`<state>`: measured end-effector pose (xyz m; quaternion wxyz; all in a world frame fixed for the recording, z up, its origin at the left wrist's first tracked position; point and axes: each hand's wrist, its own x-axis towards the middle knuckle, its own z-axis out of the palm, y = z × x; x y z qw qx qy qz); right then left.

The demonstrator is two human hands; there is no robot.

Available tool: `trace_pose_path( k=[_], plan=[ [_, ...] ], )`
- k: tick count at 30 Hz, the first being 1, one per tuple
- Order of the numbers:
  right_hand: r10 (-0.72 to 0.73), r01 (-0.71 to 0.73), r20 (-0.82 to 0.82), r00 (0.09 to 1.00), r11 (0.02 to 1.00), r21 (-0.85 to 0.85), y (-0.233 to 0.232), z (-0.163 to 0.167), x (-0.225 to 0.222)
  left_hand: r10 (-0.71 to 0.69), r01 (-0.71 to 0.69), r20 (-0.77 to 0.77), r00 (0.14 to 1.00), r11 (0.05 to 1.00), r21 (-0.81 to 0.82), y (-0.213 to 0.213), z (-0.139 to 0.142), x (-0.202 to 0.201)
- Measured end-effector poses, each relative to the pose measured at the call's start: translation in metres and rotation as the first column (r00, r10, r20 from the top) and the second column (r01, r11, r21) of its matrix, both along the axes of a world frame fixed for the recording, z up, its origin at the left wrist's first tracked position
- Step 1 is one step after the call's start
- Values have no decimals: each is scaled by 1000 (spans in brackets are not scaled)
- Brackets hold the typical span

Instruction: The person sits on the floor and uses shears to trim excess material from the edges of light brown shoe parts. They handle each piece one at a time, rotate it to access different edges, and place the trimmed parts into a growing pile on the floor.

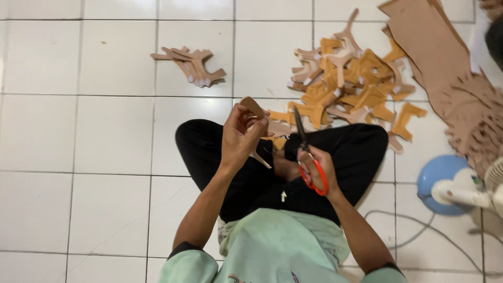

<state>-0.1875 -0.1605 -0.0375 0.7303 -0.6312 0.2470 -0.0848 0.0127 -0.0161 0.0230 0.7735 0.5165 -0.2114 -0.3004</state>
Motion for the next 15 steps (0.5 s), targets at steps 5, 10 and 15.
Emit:
trace_pose_path(
  k=[5, 10, 15],
  plan=[
    [-36, 40, -51, 998, 996, 79, -1, -13, 4, 302, -310, 123, 945, 949, 54, -6, -28, 71],
    [-36, 44, -60, 998, 990, 138, 2, -24, 13, 501, -585, 304, 810, 725, 365, -13, -99, 175],
    [-60, 77, -101, 993, 981, 176, -1, -42, 20, 253, -510, 486, 837, 682, 523, -19, -137, 161]
  ],
)
